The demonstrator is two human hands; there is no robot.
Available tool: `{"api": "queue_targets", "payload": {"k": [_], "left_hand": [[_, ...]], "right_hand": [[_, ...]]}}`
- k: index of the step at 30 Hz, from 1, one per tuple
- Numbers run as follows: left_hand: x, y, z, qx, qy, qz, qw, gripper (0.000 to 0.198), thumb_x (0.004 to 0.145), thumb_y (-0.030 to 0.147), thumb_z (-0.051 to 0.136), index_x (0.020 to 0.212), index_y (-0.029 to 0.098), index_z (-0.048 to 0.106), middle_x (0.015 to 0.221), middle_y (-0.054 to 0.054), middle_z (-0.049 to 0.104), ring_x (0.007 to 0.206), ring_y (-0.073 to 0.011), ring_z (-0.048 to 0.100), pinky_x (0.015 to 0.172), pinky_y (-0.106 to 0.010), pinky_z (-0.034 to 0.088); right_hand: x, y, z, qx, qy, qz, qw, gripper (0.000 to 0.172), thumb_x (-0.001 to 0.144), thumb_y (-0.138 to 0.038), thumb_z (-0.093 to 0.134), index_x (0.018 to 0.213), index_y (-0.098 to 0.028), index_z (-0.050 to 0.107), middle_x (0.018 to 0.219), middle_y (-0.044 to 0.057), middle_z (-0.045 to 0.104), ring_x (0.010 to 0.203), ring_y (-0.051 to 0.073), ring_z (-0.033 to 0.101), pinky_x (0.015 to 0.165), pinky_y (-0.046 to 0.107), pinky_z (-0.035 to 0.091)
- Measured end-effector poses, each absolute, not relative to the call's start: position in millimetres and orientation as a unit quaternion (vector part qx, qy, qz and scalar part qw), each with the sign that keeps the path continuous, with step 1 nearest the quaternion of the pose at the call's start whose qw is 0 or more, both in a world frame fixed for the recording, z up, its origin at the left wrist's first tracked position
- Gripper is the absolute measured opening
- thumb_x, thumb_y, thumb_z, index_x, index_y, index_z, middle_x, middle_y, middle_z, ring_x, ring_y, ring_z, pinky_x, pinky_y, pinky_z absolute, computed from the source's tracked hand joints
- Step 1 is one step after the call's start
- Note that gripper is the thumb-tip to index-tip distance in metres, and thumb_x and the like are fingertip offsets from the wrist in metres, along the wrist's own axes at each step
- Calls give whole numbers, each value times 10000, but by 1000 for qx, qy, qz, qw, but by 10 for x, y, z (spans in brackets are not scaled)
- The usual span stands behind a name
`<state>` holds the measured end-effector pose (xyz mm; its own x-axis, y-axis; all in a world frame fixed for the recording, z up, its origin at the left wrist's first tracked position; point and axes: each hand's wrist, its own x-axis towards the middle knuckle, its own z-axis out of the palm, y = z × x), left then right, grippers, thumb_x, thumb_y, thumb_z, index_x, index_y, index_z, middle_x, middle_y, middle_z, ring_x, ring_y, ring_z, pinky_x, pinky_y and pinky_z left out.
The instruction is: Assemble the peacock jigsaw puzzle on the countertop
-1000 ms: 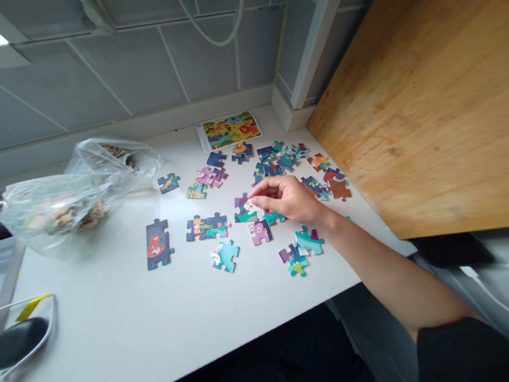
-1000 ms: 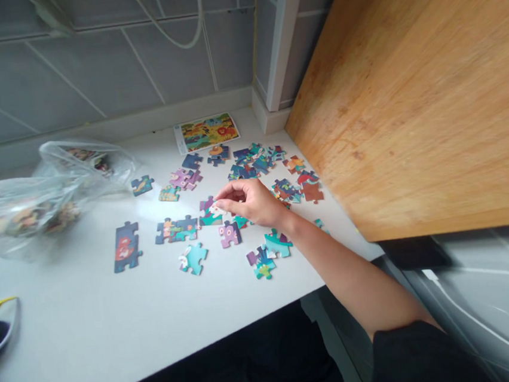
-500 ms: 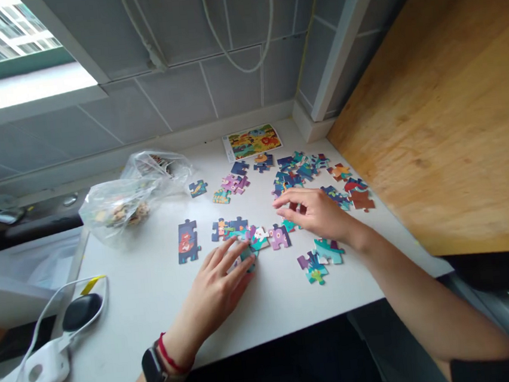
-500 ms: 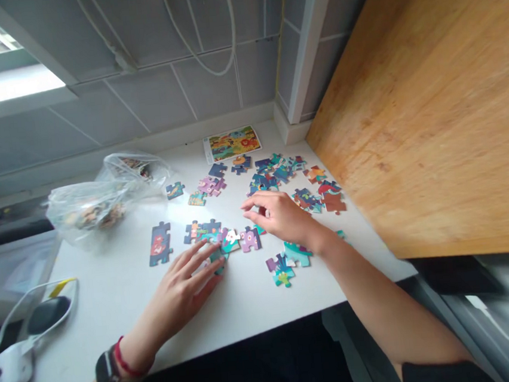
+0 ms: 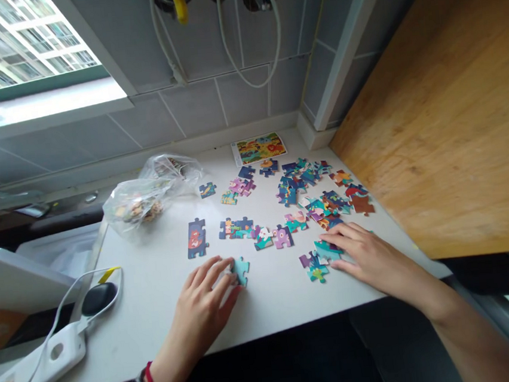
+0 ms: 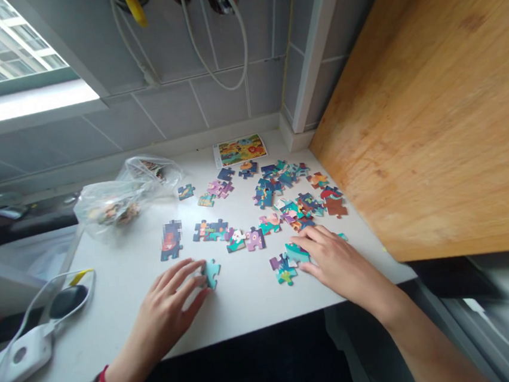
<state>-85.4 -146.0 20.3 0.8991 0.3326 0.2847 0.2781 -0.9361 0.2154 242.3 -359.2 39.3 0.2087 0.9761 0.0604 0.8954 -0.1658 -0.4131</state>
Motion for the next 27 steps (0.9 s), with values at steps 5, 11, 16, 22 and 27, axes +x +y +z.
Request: {"api": "queue_targets", "payload": {"k": [5,11,16,22,27], "left_hand": [[-628,-1345,256,969,163,151,109,349,1042,386,616,1360,246,649,1540,-117,603,1447,-354,541,1137,-540,518],[-272,-1228,169,981,164,70,77,584,1084,500,516,1598,226,470,1670,-117,449,1564,-380,391,1197,-585,458],[-64,-1286,194,968,241,56,47,539,1094,519,474,1556,247,526,1675,-122,440,1559,-363,405,1167,-593,480],[45,-1335,262,955,288,67,40,507,1047,458,598,1501,233,574,1634,-180,485,1490,-415,480,1073,-605,526],[42,-1200,141,976,162,123,83,352,1069,354,576,1398,249,647,1581,-95,566,1505,-381,455,1172,-582,446]], "right_hand": [[2455,-3520,454,-761,-604,100,217,398,901,-299,731,1297,-266,735,1202,112,711,1115,314,721,994,463,622],[2360,-3317,718,-725,-623,120,268,454,954,-344,720,1400,-275,674,1297,92,682,1184,276,720,1053,413,601],[2207,-2988,666,-671,-671,137,287,436,933,-296,777,1356,-237,689,1316,116,684,1242,284,696,1093,425,580],[2112,-2800,425,-588,-744,164,272,421,915,-229,796,1320,-189,686,1215,136,700,1133,271,717,1011,416,614],[2188,-2881,317,-513,-786,207,274,440,941,-230,762,1366,-191,655,1258,139,699,1125,239,724,965,343,624]]}}
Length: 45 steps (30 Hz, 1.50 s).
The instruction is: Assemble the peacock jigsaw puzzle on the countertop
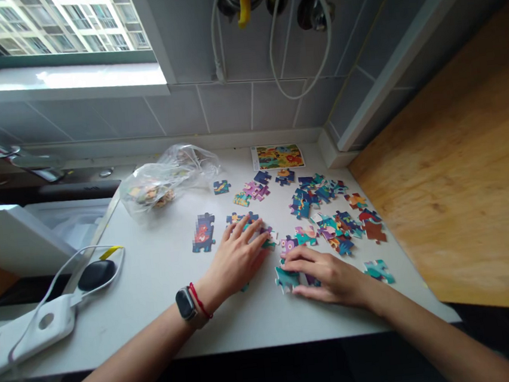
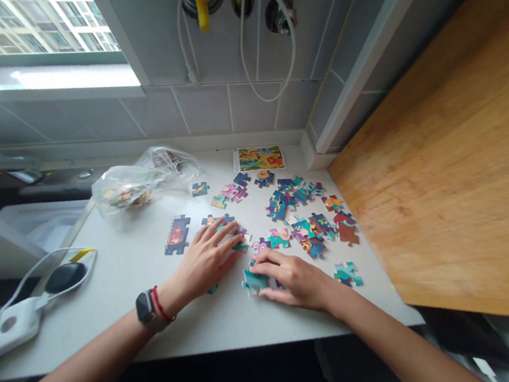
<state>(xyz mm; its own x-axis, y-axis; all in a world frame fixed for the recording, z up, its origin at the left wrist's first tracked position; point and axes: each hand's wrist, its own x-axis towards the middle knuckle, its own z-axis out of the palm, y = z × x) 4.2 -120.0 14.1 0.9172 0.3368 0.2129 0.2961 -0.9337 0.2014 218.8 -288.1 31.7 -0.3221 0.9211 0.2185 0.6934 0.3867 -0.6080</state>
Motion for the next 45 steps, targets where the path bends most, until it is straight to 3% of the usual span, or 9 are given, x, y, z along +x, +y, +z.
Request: {"api": "queue_targets", "payload": {"k": [6,13,21,35,45], "left_hand": [[-67,-1023,116,976,52,163,139,207,1071,295,589,1230,212,693,1375,-78,708,1368,-307,571,1136,-513,462],[-215,-1006,164,969,34,178,168,198,1036,369,666,1167,223,691,1141,-79,712,1199,-280,627,1038,-454,482],[-281,-981,121,965,50,164,199,217,1012,338,692,1198,229,669,1167,-86,676,1198,-290,605,1009,-443,478],[-348,-1001,227,972,76,106,196,277,962,290,674,1229,227,637,1149,-102,641,1164,-308,594,1020,-475,492],[-323,-938,248,970,90,118,191,268,965,336,679,1203,224,632,1123,-83,657,1087,-294,603,1014,-470,453]], "right_hand": [[2383,-2894,264,-564,-755,161,292,413,968,-258,732,1371,-200,661,1236,134,699,1137,242,720,980,365,629],[2398,-2683,396,-621,-718,139,282,362,982,-293,720,1331,-198,703,1244,133,680,1187,269,696,1037,420,616],[2226,-2146,457,-588,-751,198,227,263,964,-247,730,1221,-202,763,1156,119,667,1091,264,679,963,417,611],[2287,-2196,380,-562,-755,211,263,142,991,-240,702,1106,-215,781,1183,118,687,1083,251,681,921,418,621],[2265,-2178,353,-548,-769,199,262,152,995,-232,703,1132,-212,768,1210,121,709,1120,261,681,952,430,603]]}}
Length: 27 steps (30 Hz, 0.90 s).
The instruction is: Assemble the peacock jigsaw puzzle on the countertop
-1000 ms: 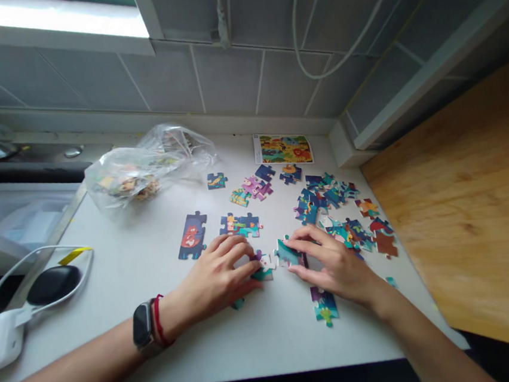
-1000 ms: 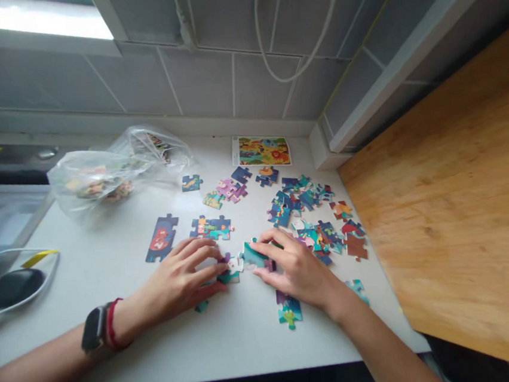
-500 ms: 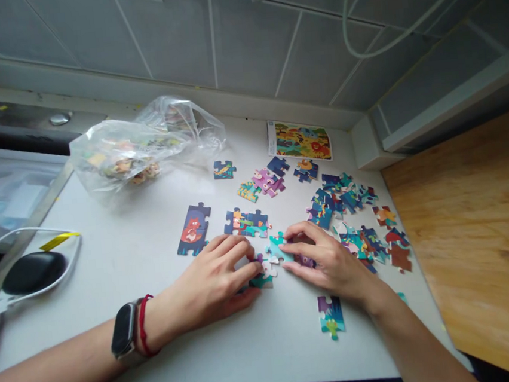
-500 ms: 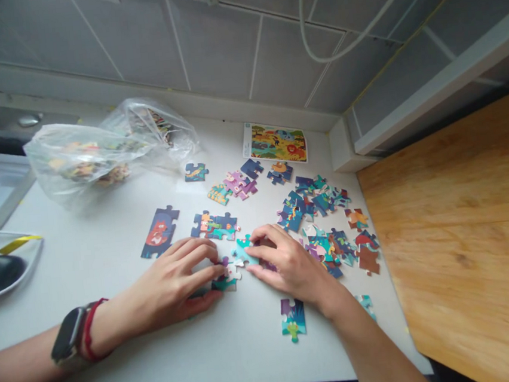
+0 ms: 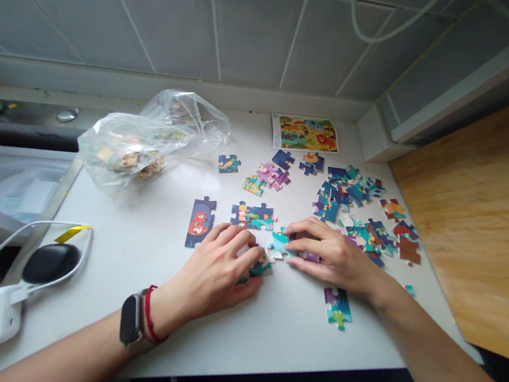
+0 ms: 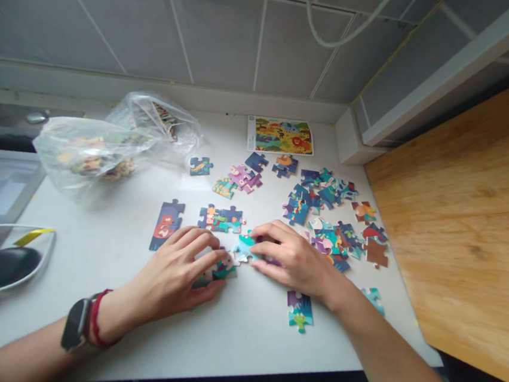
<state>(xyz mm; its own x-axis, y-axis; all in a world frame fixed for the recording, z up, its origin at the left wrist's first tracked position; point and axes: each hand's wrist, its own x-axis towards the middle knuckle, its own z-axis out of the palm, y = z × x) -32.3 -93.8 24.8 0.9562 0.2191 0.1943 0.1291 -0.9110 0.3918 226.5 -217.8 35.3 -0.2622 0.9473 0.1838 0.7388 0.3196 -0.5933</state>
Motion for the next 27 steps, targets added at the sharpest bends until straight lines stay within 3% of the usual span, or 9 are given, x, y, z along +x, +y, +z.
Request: {"api": "queue_targets", "payload": {"k": [7,27], "left_hand": [[-336,-867,197,959,76,127,241,306,994,348,676,1267,224,618,1177,-85,680,1149,-279,596,1037,-423,437],[-307,-741,217,955,9,119,271,275,964,446,748,1137,236,705,1118,-64,692,1070,-248,611,994,-382,437]], "right_hand": [[2251,-2172,323,-557,-770,168,261,164,1007,-206,678,1143,-216,768,1245,126,706,1146,269,679,967,465,609],[2248,-2159,330,-592,-755,161,232,264,991,-259,701,1248,-244,759,1237,124,696,1156,289,672,984,499,596]]}}
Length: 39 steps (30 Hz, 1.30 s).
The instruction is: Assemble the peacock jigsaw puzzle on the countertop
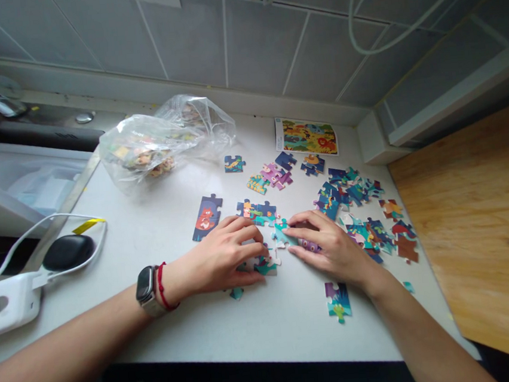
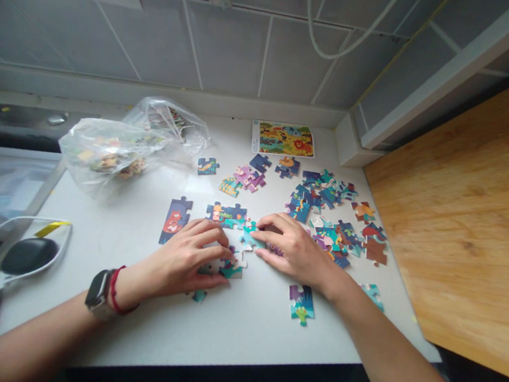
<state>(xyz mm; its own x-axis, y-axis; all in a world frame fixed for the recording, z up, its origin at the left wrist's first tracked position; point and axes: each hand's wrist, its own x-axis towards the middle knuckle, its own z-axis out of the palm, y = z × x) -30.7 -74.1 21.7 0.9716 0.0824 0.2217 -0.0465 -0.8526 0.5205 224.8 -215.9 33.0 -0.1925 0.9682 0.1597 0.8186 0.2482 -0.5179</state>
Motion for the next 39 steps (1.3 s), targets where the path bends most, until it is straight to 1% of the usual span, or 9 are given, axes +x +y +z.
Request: {"api": "queue_targets", "payload": {"k": [3,9,17,23,27,30,34,36,39], "left_hand": [[-294,-742,228,953,9,130,275,269,993,465,714,1125,231,714,1072,-65,702,1035,-236,625,980,-373,446],[-281,-758,231,946,25,146,288,214,1086,356,563,1102,210,719,1025,-73,713,1002,-219,638,952,-349,465],[-331,-697,310,919,17,163,358,537,1155,414,184,1231,158,650,1079,-122,708,1021,-244,636,974,-403,493],[-412,-668,463,933,62,208,286,283,1124,274,406,1203,180,661,1077,-102,727,1041,-239,653,927,-382,520],[-684,-785,592,924,73,253,277,250,1107,209,418,1229,170,632,1074,-106,737,988,-221,681,906,-374,535],[-921,-921,603,936,112,217,254,212,1077,202,525,1255,193,640,1127,-96,745,1040,-215,699,931,-350,550],[-1151,-1094,486,955,156,154,200,481,1015,336,683,1465,214,565,1359,-119,706,1277,-280,656,1070,-405,555],[-1217,-1167,401,958,172,133,186,608,1011,364,680,1568,227,478,1477,-122,645,1422,-320,560,1140,-460,528],[-1242,-1250,278,955,199,125,181,673,1025,367,659,1628,230,393,1553,-123,586,1517,-333,457,1181,-496,503]], "right_hand": [[2253,-2161,331,-591,-753,169,235,277,985,-265,708,1257,-266,760,1228,114,699,1148,284,675,982,494,599],[2250,-2173,342,-591,-751,181,233,265,967,-295,748,1229,-259,768,1181,110,703,1109,283,674,960,487,598],[2278,-2171,347,-599,-740,197,234,220,968,-292,756,1184,-252,768,1179,101,684,1107,264,667,968,463,587],[2283,-2167,356,-591,-741,203,246,222,983,-297,735,1196,-242,765,1170,103,687,1100,262,670,973,465,591],[2299,-2180,322,-590,-728,208,278,224,1055,-242,601,1213,-240,760,1174,99,685,1092,235,685,967,414,597],[2299,-2189,308,-586,-727,208,291,231,1058,-239,590,1218,-231,756,1176,100,684,1090,234,686,967,411,598],[2278,-2191,325,-573,-743,199,281,214,1038,-239,619,1194,-202,760,1162,113,694,1088,253,682,972,440,593],[2268,-2190,337,-571,-748,194,277,206,1033,-239,626,1185,-206,762,1150,113,698,1078,256,681,964,447,593],[2266,-2187,347,-569,-751,188,277,201,1036,-244,625,1178,-212,763,1141,113,700,1068,257,680,953,448,596]]}}
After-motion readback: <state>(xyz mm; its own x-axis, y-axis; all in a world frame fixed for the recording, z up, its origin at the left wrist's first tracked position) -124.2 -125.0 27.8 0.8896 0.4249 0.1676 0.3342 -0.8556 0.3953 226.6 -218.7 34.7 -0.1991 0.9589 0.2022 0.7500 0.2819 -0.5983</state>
